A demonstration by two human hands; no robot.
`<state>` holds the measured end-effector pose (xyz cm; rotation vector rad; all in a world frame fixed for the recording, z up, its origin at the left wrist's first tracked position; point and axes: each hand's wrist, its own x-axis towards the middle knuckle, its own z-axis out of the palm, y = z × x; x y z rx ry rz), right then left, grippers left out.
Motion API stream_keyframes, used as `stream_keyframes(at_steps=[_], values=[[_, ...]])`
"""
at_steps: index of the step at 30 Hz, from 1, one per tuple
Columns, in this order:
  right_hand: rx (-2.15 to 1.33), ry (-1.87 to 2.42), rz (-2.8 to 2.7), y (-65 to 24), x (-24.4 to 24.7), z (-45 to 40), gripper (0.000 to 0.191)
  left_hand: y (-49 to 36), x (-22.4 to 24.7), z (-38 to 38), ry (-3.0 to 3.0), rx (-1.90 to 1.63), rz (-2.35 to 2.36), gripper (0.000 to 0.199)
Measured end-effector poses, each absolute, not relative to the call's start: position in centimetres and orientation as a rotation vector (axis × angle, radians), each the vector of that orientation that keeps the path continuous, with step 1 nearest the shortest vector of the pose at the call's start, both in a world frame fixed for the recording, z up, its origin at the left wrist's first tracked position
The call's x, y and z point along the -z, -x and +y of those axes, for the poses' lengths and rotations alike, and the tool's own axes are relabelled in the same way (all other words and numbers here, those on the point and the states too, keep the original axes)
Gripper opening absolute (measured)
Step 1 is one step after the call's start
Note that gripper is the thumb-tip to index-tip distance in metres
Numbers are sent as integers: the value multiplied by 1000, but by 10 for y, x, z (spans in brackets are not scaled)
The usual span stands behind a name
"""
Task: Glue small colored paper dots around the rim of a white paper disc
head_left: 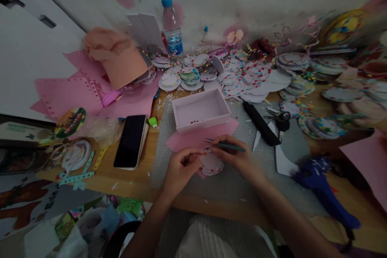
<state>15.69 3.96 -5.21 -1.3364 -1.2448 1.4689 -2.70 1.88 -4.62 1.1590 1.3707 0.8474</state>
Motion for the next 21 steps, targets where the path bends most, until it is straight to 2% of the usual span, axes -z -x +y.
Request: stream_keyframes(at_steps=[12, 21], values=[[-1249, 1279, -1419, -149, 51, 32, 12, 26, 35, 22, -1169, -821, 1435, 20], [-1244, 1271, -1373, -149, 52, 31, 10, 25, 38, 21, -1029, -749, 1351, 25]])
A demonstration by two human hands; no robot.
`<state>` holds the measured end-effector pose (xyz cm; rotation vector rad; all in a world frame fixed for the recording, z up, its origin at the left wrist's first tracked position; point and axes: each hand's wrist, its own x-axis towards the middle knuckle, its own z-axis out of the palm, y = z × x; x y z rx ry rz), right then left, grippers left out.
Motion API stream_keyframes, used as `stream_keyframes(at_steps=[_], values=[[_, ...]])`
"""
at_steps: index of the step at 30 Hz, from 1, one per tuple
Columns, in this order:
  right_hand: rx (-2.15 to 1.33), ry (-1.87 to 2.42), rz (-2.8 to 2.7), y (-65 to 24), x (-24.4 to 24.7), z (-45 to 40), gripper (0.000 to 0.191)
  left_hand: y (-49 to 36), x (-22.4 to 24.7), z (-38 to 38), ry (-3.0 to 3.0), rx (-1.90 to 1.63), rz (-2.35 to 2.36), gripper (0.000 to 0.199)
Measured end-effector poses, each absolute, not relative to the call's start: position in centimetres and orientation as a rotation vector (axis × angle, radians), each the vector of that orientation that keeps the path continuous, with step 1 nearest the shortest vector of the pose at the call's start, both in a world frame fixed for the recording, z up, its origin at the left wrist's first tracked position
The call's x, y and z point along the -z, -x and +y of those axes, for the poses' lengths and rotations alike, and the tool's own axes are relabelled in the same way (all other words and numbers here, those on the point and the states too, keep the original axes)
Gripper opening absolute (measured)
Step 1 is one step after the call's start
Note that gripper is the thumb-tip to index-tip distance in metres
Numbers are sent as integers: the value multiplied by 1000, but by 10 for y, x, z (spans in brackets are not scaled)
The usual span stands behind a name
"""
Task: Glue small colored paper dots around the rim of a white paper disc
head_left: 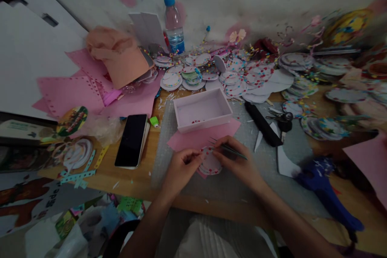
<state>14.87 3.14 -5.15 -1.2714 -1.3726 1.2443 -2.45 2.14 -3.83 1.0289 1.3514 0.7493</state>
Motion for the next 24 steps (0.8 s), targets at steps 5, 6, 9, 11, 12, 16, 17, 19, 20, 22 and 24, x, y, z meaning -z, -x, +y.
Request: stream_keyframes(at_steps=[5, 6, 9, 11, 12, 16, 17, 19, 20, 22, 24], values=[[-1231, 1304, -1363, -146, 53, 28, 9, 21, 37, 21, -1058, -744, 1419, 24], [-1228, 1308, -1362, -145, 53, 27, 9, 20, 36, 20, -1110, -747, 1450, 24], [-1207, 1314, -1359, -145, 53, 25, 8, 18, 35, 16, -1368, -748, 1571, 20], [-1179, 1325, -1363, -144, 53, 25, 7, 18, 35, 13, -1582, -719, 1636, 15], [-1163, 1331, -1365, -144, 53, 25, 7, 18, 35, 11, -1686, -696, 1658, 13], [-1135, 1340, -1365, -144, 55, 25, 7, 18, 35, 10, -2013, -644, 1691, 10], [-1133, 1337, -1364, -144, 55, 24, 6, 18, 36, 11, -2067, -644, 1694, 10], [-1134, 1325, -1367, -144, 55, 24, 6, 17, 36, 11, -2149, -648, 1694, 11], [-1132, 1319, -1366, -144, 55, 24, 5, 17, 37, 11, -2179, -652, 1694, 13], [-1132, 1314, -1365, -144, 55, 24, 5, 16, 38, 10, -2216, -656, 1698, 16], [-1126, 1317, -1366, -144, 54, 24, 5, 15, 40, 9, -2224, -663, 1707, 18]])
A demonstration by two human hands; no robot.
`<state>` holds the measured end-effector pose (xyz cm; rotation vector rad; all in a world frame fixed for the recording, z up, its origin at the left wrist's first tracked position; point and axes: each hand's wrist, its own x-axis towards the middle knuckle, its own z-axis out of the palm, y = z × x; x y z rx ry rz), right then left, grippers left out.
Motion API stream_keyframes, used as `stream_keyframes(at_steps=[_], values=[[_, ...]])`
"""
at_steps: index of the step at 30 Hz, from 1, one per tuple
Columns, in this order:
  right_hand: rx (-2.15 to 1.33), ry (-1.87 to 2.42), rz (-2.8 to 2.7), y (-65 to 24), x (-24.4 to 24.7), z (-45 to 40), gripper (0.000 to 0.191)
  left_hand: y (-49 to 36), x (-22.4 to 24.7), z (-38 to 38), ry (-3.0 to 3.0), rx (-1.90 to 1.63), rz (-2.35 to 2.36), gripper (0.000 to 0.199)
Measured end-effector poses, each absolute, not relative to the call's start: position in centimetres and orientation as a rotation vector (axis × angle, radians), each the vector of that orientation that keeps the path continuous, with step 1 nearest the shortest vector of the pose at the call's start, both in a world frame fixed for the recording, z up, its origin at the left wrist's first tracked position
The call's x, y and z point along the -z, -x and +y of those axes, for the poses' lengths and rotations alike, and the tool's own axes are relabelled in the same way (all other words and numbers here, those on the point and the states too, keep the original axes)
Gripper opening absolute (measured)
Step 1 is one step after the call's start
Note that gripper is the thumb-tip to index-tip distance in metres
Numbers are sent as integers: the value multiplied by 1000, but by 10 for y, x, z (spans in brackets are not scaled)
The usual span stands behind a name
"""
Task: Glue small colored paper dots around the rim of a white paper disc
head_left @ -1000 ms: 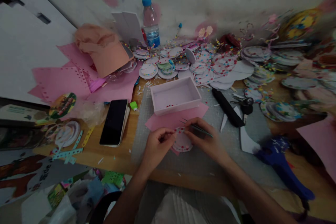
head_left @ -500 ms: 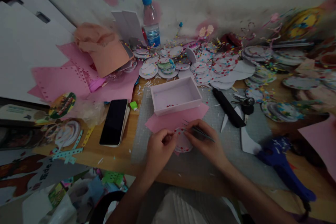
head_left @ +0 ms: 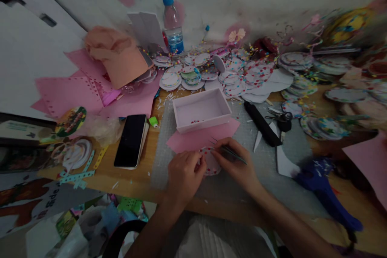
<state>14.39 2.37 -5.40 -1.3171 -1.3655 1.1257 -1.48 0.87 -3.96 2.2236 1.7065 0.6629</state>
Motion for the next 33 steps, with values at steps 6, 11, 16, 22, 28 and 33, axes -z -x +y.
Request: stream_keyframes(at_steps=[6, 11, 16, 22, 28, 33], values=[[-1093, 1347, -1388, -143, 55, 23, 5, 14, 44, 6, -2181, -725, 1721, 20], [-1053, 1367, -1393, -141, 58, 21, 4, 10, 44, 6, -2164, -743, 1791, 20], [-1042, 1383, -1353, -140, 59, 20, 5, 5, 45, 5, -2134, -734, 1839, 20], [-1059, 1394, -1313, -140, 54, 20, 6, 10, 41, 9, -2137, -734, 1747, 15], [-1098, 1383, -1257, -139, 53, 21, 8, 16, 36, 14, -2155, -726, 1678, 8], [-1087, 1367, -1245, -139, 56, 21, 9, 13, 38, 13, -2157, -780, 1693, 9]])
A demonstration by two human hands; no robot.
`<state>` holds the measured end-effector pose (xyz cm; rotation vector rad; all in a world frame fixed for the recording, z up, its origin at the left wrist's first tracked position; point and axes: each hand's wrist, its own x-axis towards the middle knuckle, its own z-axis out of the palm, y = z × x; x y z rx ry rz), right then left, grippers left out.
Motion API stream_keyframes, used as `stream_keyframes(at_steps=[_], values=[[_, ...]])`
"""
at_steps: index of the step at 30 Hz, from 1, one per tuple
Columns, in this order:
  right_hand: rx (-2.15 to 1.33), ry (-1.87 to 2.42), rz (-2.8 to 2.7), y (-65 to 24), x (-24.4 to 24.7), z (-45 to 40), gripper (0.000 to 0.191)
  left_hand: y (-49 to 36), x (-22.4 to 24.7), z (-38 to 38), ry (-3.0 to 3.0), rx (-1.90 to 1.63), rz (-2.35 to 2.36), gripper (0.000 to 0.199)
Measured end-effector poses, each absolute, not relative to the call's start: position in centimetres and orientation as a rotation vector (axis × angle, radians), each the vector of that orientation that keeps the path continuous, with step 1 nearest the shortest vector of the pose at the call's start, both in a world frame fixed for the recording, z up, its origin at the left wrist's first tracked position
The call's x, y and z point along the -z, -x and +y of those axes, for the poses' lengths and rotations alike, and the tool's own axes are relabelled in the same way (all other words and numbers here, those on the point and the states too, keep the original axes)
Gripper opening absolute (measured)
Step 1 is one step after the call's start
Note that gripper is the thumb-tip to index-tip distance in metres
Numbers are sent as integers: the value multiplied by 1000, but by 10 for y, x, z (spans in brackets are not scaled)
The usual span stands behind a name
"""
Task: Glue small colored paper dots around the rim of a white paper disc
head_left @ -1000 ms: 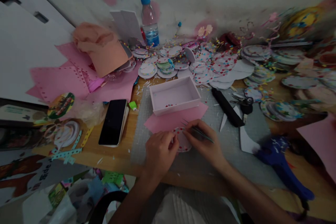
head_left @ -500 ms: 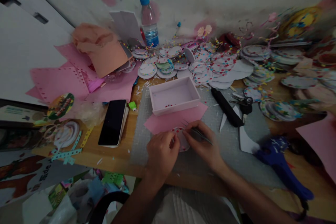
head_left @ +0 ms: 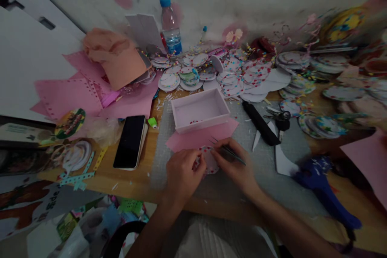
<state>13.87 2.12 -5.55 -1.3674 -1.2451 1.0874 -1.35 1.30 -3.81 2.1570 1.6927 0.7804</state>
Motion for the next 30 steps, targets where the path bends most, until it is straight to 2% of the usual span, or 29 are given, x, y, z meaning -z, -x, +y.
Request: stream_keyframes(at_steps=[22, 30], values=[[-1022, 1317, -1328, -137, 60, 17, 7, 10, 43, 10, -2110, -901, 1684, 18], [-1076, 1319, -1373, -141, 58, 19, 7, 16, 40, 12, -2052, -799, 1645, 9]])
